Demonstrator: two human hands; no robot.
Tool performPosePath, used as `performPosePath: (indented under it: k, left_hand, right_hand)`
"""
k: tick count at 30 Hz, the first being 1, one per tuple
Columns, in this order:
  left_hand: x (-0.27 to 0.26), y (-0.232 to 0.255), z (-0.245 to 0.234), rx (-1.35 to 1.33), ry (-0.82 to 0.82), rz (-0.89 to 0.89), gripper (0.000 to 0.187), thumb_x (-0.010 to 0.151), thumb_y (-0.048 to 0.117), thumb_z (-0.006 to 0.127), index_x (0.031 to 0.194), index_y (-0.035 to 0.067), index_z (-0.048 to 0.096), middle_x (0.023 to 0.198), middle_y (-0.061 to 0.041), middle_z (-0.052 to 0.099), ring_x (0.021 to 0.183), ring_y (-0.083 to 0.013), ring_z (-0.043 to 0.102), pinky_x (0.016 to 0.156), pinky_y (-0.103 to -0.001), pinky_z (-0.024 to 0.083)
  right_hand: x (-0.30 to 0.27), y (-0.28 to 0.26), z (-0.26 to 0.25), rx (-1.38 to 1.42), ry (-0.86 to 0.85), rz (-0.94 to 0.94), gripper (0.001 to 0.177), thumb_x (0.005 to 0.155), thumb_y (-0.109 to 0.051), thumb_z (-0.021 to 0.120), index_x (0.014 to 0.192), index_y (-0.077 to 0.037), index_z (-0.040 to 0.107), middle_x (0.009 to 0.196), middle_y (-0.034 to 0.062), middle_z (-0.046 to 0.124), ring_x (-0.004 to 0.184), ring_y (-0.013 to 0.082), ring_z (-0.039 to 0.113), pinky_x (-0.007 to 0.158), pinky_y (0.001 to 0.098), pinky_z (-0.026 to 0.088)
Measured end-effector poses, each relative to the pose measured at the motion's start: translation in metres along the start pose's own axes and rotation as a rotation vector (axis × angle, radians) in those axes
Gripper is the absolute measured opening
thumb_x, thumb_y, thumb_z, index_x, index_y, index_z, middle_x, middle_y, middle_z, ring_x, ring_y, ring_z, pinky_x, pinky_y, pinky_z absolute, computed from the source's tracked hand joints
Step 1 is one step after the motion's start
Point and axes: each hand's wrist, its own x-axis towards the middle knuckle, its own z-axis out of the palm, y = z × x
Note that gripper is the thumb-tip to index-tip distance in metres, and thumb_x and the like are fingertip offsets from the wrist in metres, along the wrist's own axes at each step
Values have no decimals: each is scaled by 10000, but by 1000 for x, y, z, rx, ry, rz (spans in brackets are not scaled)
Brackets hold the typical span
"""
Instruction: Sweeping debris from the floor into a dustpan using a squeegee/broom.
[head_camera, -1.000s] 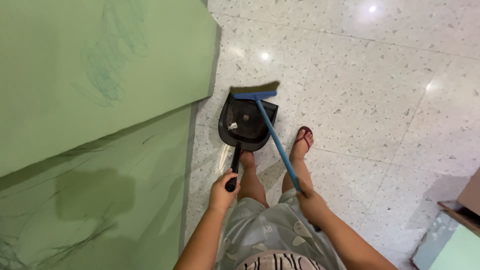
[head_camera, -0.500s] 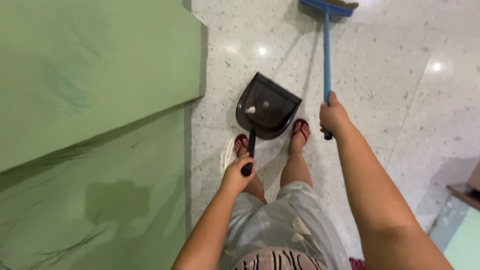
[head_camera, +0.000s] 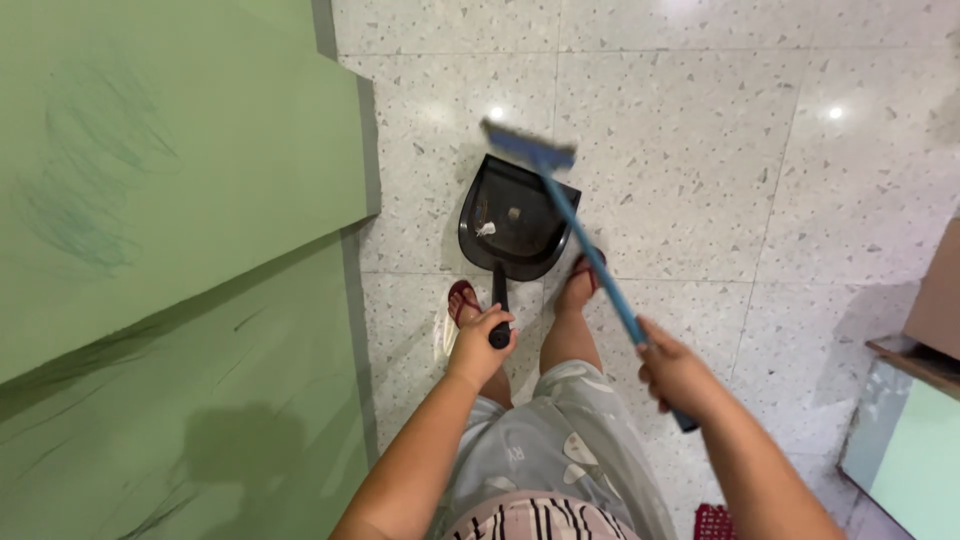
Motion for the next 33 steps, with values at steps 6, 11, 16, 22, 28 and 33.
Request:
performPosePath:
  k: [6, 11, 16, 22, 28, 33]
  left_hand:
    - [6, 10, 15, 10, 65, 73, 265, 784, 182, 817, 1030, 136, 733, 1311, -203, 680, 1165, -378, 667, 977, -411, 528]
    - [0, 47, 31, -12, 6, -66, 265, 817, 236, 782, 1061, 150, 730, 1347, -155, 670, 1160, -353, 671, 960, -397, 543]
    - [8, 38, 66, 43, -8, -51, 257, 834, 251, 748, 1074, 162, 731, 1365, -136, 654, 1168, -345, 656, 957, -400, 544]
    - [21, 28, 72, 41, -6, -49, 234, 825, 230, 758, 1051, 174, 733, 1303, -148, 679, 1202, -330, 649, 973, -409, 538]
    - [27, 34, 53, 42, 1, 63, 228, 818, 200, 776, 1034, 144, 728, 1289, -168, 685, 1173, -364, 649, 977, -415, 545]
    - [10, 52, 65, -16, -3, 82, 253, 792, 180, 781, 1039, 148, 738, 1320, -188, 658, 1154, -368, 661, 978, -409, 553]
  right_hand:
    - [84, -76, -68, 40, 164, -315, 634, 1007, -248, 504, 1614, -228, 321, 682, 98, 557, 455, 203, 512, 421, 387, 474]
    - [102, -161, -94, -175, 292, -329, 700, 993, -267, 574, 1619, -153, 282, 794, 157, 643, 545, 252, 624, 494, 411, 532]
    - [172, -107, -86, -410, 321, -284, 768, 963, -225, 566, 1646, -180, 219, 863, 222, 718, 595, 282, 679, 565, 440, 569]
    - [148, 59, -40, -594, 184, -210, 864, 968, -340, 537, 1671, -297, 37, 887, 254, 727, 744, 364, 710, 695, 453, 564]
    - [47, 54, -74, 35, 12, -47, 708, 938, -261, 652, 1591, -380, 409, 677, 99, 539, 486, 200, 431, 437, 372, 380]
    - [63, 26, -123, 79, 178, -250, 733, 927, -193, 611, 1612, -274, 363, 702, 83, 584, 474, 190, 503, 419, 362, 419]
